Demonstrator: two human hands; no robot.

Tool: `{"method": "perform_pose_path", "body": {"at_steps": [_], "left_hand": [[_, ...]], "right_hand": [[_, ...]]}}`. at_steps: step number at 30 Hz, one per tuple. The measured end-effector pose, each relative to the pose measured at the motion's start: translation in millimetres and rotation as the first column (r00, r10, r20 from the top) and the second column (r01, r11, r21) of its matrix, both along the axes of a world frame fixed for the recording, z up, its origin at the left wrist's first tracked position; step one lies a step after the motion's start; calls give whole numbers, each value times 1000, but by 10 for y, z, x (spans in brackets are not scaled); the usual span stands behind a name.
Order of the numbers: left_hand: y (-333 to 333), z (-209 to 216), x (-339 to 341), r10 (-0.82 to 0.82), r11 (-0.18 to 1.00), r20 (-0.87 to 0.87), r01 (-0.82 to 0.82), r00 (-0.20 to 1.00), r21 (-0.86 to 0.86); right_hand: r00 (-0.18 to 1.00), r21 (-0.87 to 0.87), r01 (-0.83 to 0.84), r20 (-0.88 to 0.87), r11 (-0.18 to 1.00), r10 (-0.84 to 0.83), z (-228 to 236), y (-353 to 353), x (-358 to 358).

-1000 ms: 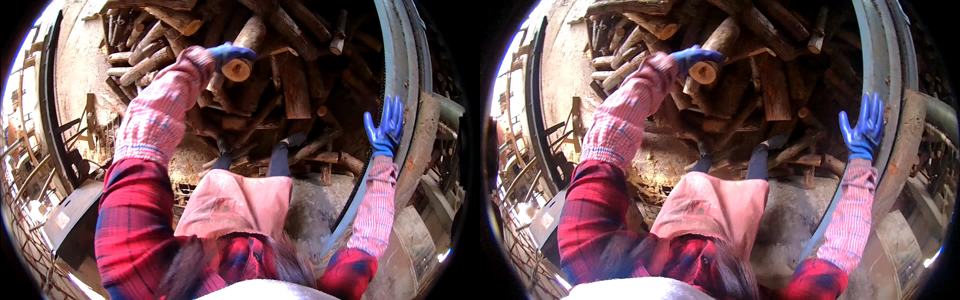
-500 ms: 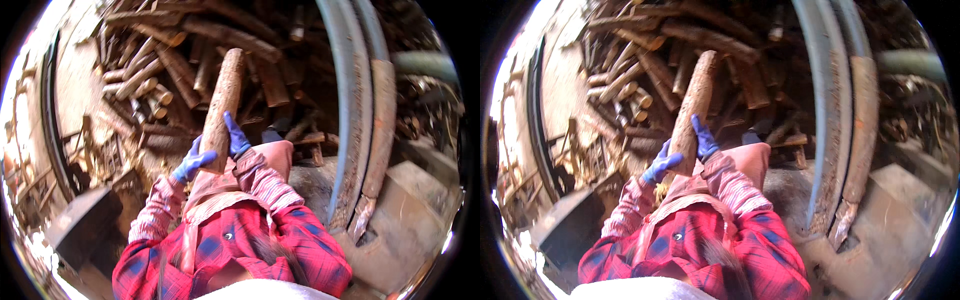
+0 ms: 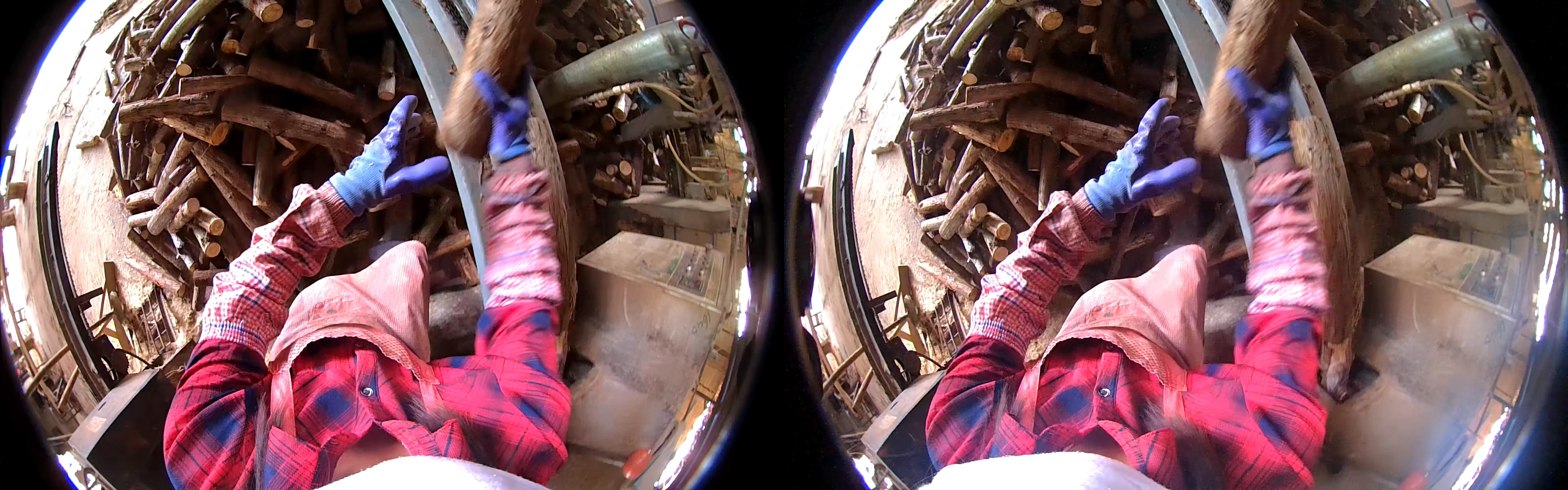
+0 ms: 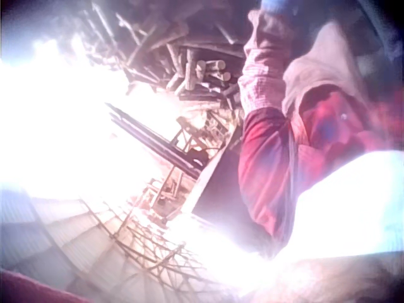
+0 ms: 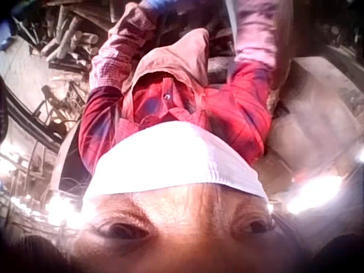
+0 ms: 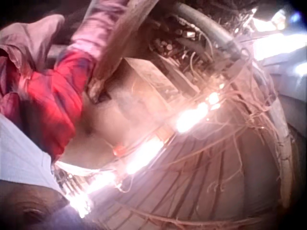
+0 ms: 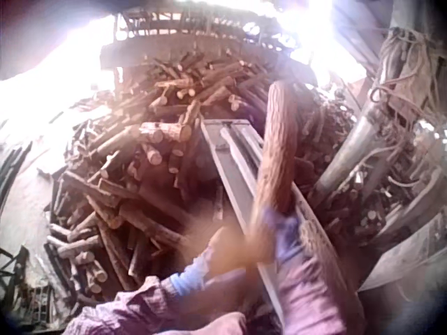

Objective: The person repeatedly picks up logs from a large pile and feeds them into a wood chipper. They wear blue gloves and a red plaid shirt while handling the wood. The logs are placed into the machine's hopper one at a time, and the person continues this process throughout the clip.

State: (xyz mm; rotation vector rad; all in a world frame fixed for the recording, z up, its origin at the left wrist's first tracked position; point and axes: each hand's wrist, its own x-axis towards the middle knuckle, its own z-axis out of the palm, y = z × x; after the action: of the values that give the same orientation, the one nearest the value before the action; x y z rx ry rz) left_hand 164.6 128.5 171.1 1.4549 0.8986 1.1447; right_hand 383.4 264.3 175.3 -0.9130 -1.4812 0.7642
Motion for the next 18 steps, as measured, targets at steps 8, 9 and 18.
{"method": "perform_pose_path", "body": {"at_steps": [8, 9, 18], "left_hand": [[-225, -1456, -174, 119, 831, -302, -261, 946, -491], [-367, -1627, -305, 64, 796, -454, -320, 889, -514], [-1536, -2511, -1518, 1, 439, -660, -593, 751, -675]], "right_hand": [[157, -76, 505, 988, 860, -5, -169, 1264, 627], [180, -87, 480, 984, 873, -2, -348, 1192, 754], [70, 363, 154, 924, 919, -376, -624, 743, 565]]}}
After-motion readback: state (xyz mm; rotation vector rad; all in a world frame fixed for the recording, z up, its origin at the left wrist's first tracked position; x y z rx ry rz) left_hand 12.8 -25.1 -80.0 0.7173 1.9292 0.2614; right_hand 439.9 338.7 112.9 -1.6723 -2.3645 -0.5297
